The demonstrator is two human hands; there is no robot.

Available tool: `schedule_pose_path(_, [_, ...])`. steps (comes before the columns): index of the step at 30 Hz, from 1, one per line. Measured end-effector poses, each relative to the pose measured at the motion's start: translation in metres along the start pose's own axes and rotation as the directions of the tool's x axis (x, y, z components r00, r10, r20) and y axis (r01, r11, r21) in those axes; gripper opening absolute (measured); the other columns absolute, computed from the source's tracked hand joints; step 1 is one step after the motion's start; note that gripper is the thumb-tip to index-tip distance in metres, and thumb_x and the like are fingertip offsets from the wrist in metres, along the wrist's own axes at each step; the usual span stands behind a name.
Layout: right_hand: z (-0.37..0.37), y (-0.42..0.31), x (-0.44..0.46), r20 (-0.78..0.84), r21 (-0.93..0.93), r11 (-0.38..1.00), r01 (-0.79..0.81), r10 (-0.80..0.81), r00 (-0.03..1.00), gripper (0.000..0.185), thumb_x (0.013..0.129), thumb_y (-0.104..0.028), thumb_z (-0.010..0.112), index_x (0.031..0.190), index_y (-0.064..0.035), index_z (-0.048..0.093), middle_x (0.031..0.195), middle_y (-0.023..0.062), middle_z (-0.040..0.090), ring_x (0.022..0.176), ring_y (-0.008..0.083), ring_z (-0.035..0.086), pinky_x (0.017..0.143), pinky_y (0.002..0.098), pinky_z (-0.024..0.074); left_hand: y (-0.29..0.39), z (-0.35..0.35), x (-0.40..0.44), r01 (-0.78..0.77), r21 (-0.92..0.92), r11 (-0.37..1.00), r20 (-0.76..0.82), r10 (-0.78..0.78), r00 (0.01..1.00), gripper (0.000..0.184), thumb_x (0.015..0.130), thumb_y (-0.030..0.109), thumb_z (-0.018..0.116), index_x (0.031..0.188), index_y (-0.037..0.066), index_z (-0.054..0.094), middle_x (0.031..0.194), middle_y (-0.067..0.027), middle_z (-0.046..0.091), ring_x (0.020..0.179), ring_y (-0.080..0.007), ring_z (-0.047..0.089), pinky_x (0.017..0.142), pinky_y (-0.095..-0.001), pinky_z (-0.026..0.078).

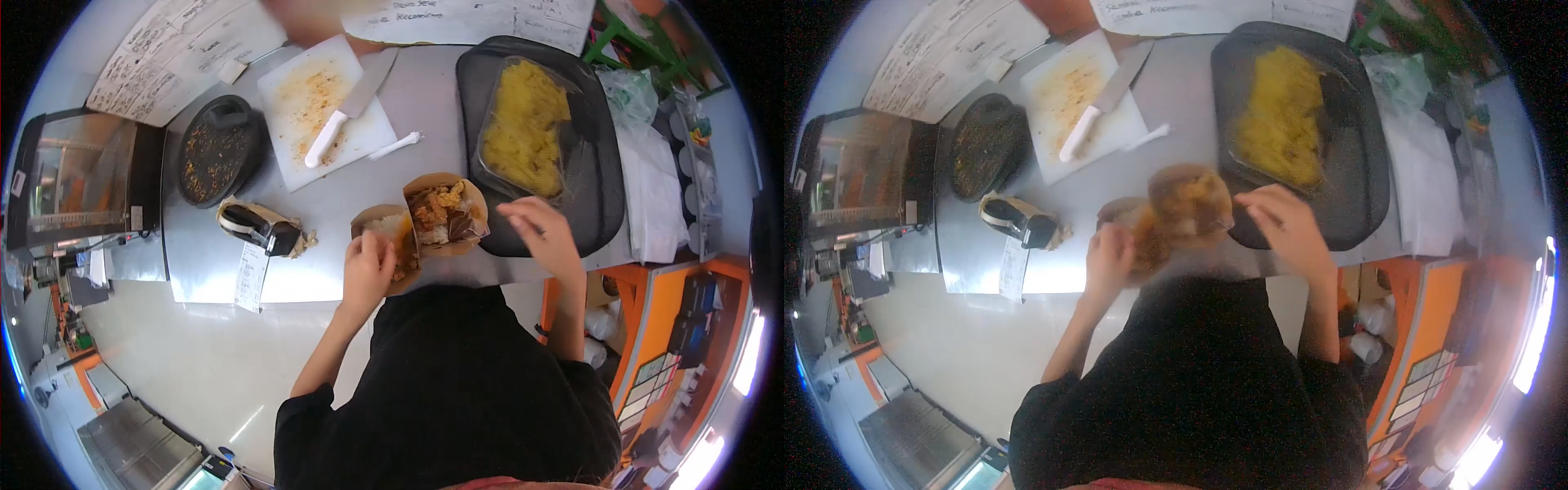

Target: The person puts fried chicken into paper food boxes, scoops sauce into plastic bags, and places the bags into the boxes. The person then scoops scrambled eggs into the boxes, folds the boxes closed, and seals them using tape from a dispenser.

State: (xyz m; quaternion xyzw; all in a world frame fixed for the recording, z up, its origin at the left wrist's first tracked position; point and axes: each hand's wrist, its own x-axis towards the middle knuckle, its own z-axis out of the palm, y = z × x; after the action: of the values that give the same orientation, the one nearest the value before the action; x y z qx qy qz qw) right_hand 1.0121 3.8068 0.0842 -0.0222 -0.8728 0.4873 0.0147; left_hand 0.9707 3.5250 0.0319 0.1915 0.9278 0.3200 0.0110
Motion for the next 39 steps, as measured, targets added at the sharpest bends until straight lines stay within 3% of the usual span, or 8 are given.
schedule_pose_path(6, [-0.041,0.088,-0.044,-0.876,0.129,0.950,-0.285,0.244,0.417,0.034,0.087,-0.011,0.052,0.120,-0.0044,0.047,0.112,0.0055,0.050,0.100,0.0165,0.047,0.084,0.0287,0.0399,0.015,0.015,0.000,-0.134,0.046,0.990,0.051,0.132,0.990,0.011,0.084,0.010,0.051,0.089,0.005,0.043,0.062,-0.0077,0.058,0.060,-0.0265,0.059,0.103,-0.0488,0.017])
schedule_pose_path(10, [-0.045,0.233,-0.120,-0.745,0.625,0.733,-0.268,0.663,0.077,0.048,0.086,-0.029,0.052,0.127,-0.0073,0.040,0.125,0.0074,0.041,0.112,0.0202,0.040,0.088,0.0317,0.0361,0.016,0.010,-0.002,-0.230,0.230,0.945,0.203,0.185,0.962,0.015,0.083,0.016,0.052,0.091,0.004,0.048,0.076,-0.0107,0.060,0.081,-0.0267,0.058,0.102,-0.0531,0.012])
schedule_pose_path(19, [-0.017,0.209,-0.115,-0.350,0.932,0.357,-0.062,0.930,0.109,0.052,0.084,-0.050,0.044,0.115,-0.0076,0.046,0.097,0.0015,0.051,0.081,0.0140,0.044,0.074,0.0321,0.0364,0.054,-0.020,0.056,-0.082,-0.087,0.993,0.140,0.093,0.986,0.015,0.081,0.014,0.058,0.088,0.002,0.054,0.088,-0.0133,0.058,0.084,-0.0322,0.054,0.076,-0.0414,0.041])
schedule_pose_path(23, [-0.028,0.216,-0.098,-0.340,0.926,0.361,-0.110,0.925,0.173,0.050,0.082,-0.053,0.043,0.107,-0.0106,0.050,0.079,-0.0017,0.043,0.065,0.0114,0.040,0.061,0.0307,0.0345,0.081,0.038,0.114,-0.402,0.040,0.915,0.172,0.390,0.904,0.055,0.084,0.034,0.055,0.119,-0.005,0.041,0.116,-0.0268,0.048,0.108,-0.0396,0.046,0.091,-0.0420,0.036])
schedule_pose_path(26, [-0.043,0.215,-0.085,-0.383,0.849,0.421,-0.318,0.906,0.178,0.055,0.081,-0.057,0.040,0.109,-0.0097,0.050,0.079,0.0008,0.042,0.064,0.0119,0.037,0.061,0.0313,0.0339,0.097,0.076,0.130,-0.037,-0.227,0.973,0.503,0.150,0.851,0.080,0.083,0.052,0.048,0.128,-0.011,0.027,0.125,-0.0339,0.036,0.120,-0.0413,0.035,0.099,-0.0413,0.030])
schedule_pose_path(30, [-0.053,0.237,-0.098,-0.183,0.955,0.250,-0.157,0.919,0.349,0.051,0.085,-0.050,0.038,0.111,-0.0074,0.049,0.094,0.0025,0.051,0.076,0.0144,0.047,0.064,0.0332,0.0380,0.115,0.071,0.127,-0.153,-0.256,0.954,0.476,0.263,0.839,0.090,0.082,0.061,0.040,0.131,-0.012,0.020,0.130,-0.0337,0.029,0.124,-0.0396,0.030,0.102,-0.0394,0.026])
schedule_pose_path(35, [-0.099,0.117,-0.097,-0.319,0.945,0.202,0.256,0.732,0.601,0.030,0.092,-0.028,0.041,0.115,-0.0099,0.048,0.110,0.0049,0.052,0.090,0.0175,0.052,0.066,0.0314,0.0450,0.136,0.007,0.164,0.014,-0.478,0.878,0.548,0.286,0.786,0.077,0.084,0.054,0.044,0.132,-0.004,0.027,0.129,-0.0244,0.038,0.122,-0.0336,0.037,0.100,-0.0366,0.028])
schedule_pose_path(39, [-0.215,0.142,-0.116,-0.442,0.889,0.142,0.436,0.015,0.897,0.029,0.092,-0.014,0.041,0.118,-0.0023,0.043,0.118,0.0157,0.047,0.105,0.0238,0.049,0.081,0.0322,0.0468,0.127,-0.028,0.182,-0.081,-0.741,0.667,0.286,0.422,0.860,0.060,0.088,0.044,0.045,0.130,0.002,0.033,0.122,-0.0153,0.046,0.116,-0.0205,0.041,0.097,-0.0302,0.031])
